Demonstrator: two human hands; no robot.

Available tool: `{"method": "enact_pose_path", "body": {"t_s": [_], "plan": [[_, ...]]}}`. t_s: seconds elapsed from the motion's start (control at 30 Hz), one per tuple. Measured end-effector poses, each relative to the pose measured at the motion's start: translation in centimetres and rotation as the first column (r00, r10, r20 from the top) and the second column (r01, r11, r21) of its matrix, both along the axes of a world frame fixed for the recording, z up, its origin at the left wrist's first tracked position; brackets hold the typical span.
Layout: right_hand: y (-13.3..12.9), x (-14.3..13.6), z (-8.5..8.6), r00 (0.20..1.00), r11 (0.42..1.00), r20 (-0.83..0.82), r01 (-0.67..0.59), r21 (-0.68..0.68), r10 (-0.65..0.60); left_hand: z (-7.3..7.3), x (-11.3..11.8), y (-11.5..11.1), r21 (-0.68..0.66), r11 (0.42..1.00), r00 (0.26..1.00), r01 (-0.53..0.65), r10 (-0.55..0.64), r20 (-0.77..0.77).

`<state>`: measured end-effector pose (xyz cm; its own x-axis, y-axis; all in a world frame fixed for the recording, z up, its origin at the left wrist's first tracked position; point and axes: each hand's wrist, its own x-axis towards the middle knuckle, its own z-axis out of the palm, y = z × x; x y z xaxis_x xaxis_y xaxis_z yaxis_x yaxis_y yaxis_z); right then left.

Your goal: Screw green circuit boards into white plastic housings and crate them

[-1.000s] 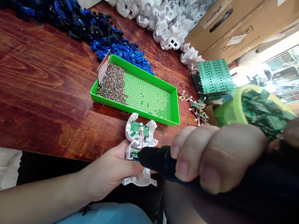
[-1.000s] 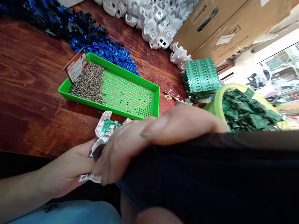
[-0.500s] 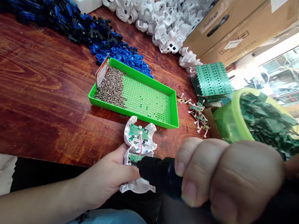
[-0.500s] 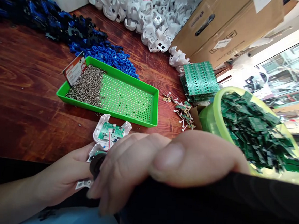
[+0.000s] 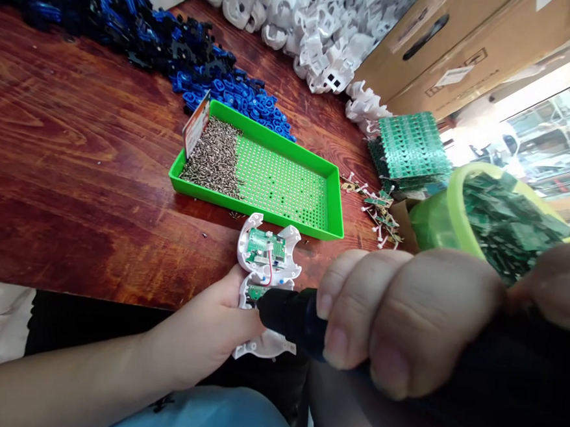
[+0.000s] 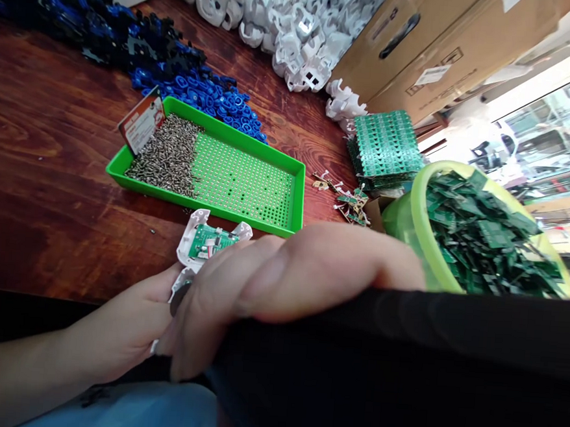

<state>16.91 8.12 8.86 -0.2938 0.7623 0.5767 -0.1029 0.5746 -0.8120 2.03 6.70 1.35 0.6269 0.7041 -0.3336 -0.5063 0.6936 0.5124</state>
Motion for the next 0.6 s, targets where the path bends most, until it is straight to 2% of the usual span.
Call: {"method": "enact_pose_path", "body": {"t_s": [0.03,0.07,0.1,0.2,0.27,0.33,0.53,0.6], "plan": [[0.1,-0.6,0.4,0.991,0.991,-0.005,-0.136,-0.006,0.136,0.1,0.1,0.0,0.018,1.0,1.0,-0.007,0.007,0.006],[0.1,-1.1,0.8,0.976,0.975,-0.016,-0.219,-0.027,0.219,0.1,0.2,0.0,0.033,0.999,1.0,-0.008,0.008,0.007],[0.1,-1.4,1.1,0.972,0.971,-0.037,-0.232,-0.056,0.23,0.1,0.2,-0.1,0.046,0.999,1.0,-0.011,0.011,0.001],[-0.2,-1.6,1.5,0.989,0.985,-0.043,-0.142,-0.1,0.138,0.0,0.1,-0.3,0.061,0.998,0.999,-0.032,0.034,-0.027],[-0.5,-1.6,1.5,0.997,0.993,0.032,-0.06,-0.102,0.063,0.0,0.1,-0.3,0.057,0.997,0.997,-0.048,0.051,-0.052],[-0.6,-1.6,1.4,0.992,0.994,0.114,-0.037,-0.105,0.049,-0.1,0.1,-0.3,0.065,0.997,0.997,-0.05,0.054,-0.058],[-0.3,-0.4,0.7,0.997,0.997,0.073,0.018,-0.068,-0.013,-0.9,0.0,-0.5,0.091,0.995,0.998,-0.03,0.035,-0.045],[0.3,0.6,0.4,0.993,0.995,0.068,0.096,-0.035,-0.093,-1.2,-0.2,-0.7,0.051,0.999,0.996,-0.018,0.023,-0.086]]}}
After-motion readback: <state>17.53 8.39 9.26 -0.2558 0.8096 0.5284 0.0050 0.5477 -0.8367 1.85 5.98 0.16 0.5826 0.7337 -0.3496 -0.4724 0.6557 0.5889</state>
